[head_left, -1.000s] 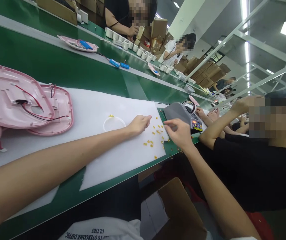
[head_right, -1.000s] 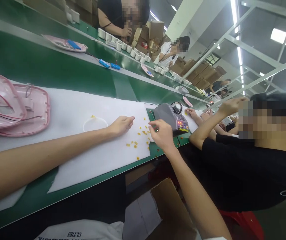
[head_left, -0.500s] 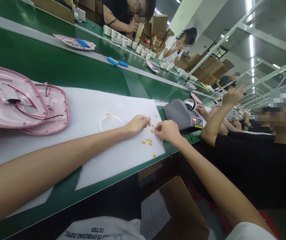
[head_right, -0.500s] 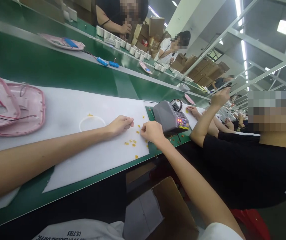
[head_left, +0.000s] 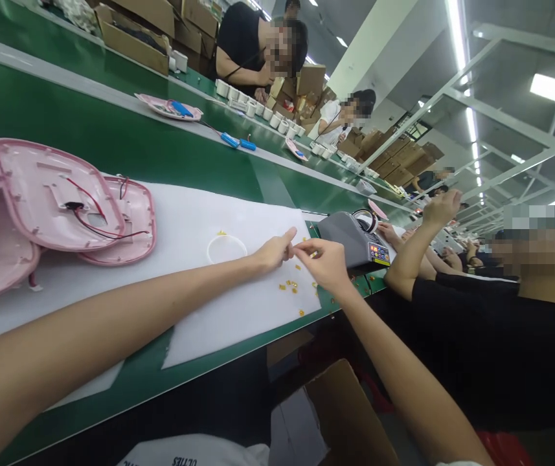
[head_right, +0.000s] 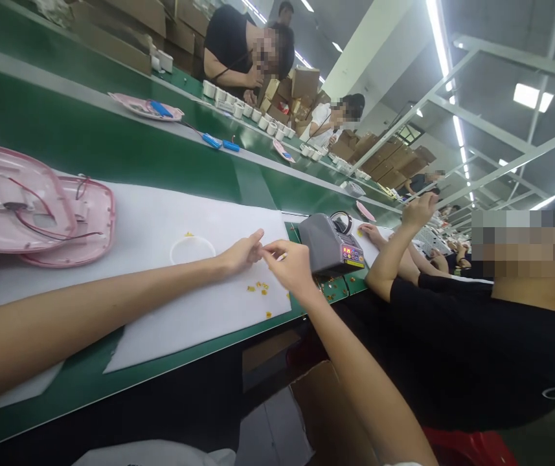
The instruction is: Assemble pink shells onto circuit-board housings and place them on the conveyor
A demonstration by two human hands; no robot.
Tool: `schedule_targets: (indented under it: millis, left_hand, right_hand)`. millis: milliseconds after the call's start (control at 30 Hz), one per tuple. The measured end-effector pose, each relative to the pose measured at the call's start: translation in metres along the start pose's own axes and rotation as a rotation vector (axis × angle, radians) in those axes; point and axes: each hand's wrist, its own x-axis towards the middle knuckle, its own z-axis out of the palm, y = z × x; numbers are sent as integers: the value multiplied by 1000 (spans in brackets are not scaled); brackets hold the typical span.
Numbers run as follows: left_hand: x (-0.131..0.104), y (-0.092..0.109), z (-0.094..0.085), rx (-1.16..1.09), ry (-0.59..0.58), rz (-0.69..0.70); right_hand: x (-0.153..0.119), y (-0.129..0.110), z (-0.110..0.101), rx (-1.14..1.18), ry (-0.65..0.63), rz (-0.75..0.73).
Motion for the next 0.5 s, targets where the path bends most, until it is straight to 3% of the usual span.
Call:
schedule_targets:
  millis: [67, 133, 267, 400, 500]
  left_hand:
    - [0, 1, 0, -39, -19, 0]
    - [1, 2, -1, -73, -1, -5]
    - [4, 3, -5, -114, 77, -42]
    - [5, 2, -5, -128, 86, -65]
    - [3, 3, -4, -117, 73, -75]
  right_hand:
    - [-4, -17, 7, 8, 85, -155]
    - [-7, -24, 9, -4, 132, -197]
    - [-6, -5, 3, 48, 147, 9]
    - [2, 24, 6, -174, -127, 293]
    - [10, 28, 11, -322, -265, 339]
